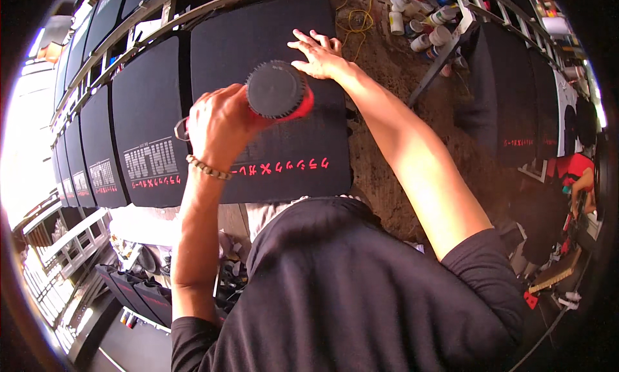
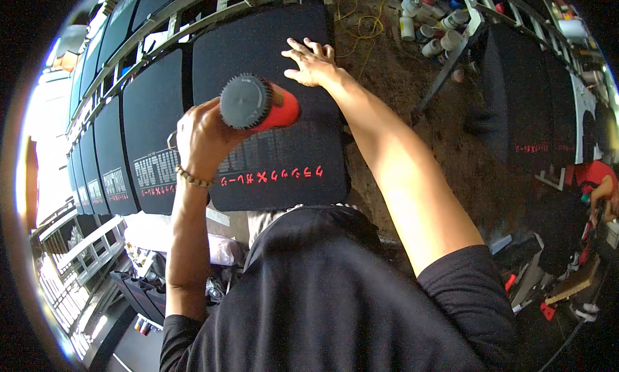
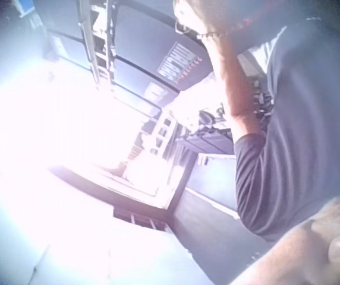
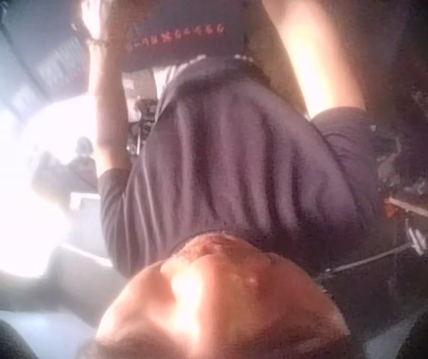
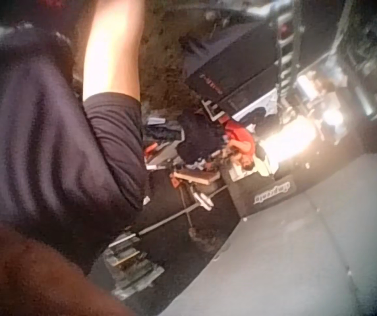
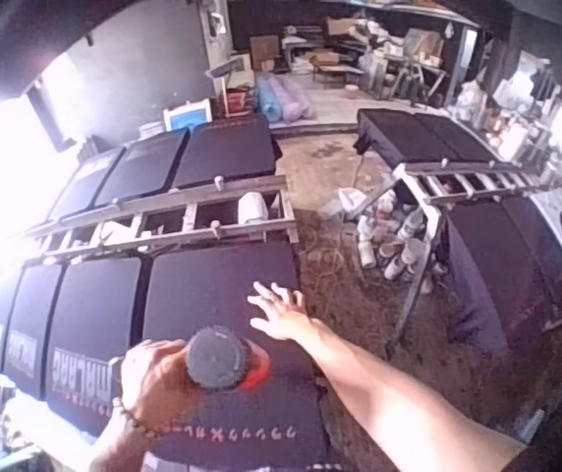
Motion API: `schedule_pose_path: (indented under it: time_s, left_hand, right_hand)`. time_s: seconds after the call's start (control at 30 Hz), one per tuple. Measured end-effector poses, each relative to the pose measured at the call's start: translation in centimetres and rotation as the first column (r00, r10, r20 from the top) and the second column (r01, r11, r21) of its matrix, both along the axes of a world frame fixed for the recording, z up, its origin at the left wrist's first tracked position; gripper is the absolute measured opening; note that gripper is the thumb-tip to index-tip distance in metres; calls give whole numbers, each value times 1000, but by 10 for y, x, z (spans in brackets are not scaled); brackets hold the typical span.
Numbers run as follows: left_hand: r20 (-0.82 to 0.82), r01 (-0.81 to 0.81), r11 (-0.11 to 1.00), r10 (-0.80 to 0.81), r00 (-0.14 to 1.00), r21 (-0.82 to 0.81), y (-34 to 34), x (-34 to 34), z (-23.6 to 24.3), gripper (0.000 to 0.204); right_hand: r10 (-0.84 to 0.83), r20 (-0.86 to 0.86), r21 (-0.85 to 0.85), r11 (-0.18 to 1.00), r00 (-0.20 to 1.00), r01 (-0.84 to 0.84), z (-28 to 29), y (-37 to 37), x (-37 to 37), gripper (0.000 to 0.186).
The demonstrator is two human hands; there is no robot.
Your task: The person cures screen-printed shirts mounted on boards using a heat gun, touching the printed fabric by hand, and then dries prints on another row of shirts with the heat gun.
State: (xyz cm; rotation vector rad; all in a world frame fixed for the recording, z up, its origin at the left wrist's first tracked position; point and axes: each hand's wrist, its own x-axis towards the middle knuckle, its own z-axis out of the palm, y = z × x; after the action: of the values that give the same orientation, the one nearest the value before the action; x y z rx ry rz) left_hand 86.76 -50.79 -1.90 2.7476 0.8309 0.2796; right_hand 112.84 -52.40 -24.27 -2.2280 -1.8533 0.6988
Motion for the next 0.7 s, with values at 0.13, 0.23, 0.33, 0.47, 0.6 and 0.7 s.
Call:
schedule_pose_path:
  time_s: [0.13,0.23,0.33,0.47,0.6,0.7]
  left_hand:
    - [-48,-47,999,47,998,-4,12,-23,10,42]
    - [-64,-66,997,63,996,-46,22,-36,14,41]
    - [-94,-101,995,99,991,-15,31,-51,16,40]
    - [-32,-85,996,84,996,-20,42,-75,16,41]
    - [-66,-136,991,134,989,-22,58,-104,22,43]
    - [-82,-149,989,148,985,0,70,-127,24,43]
  right_hand:
    - [-39,49,-15,999,998,40,2,-3,-20,85]
    - [-71,45,-68,995,996,74,9,-3,-23,89]
    - [-74,50,-75,994,996,77,12,-3,-25,88]
    - [-84,64,-85,992,994,89,10,-1,-24,89]
    - [-92,48,-87,992,995,96,14,0,-23,87]
    - [-109,47,-90,990,993,112,14,2,-29,88]
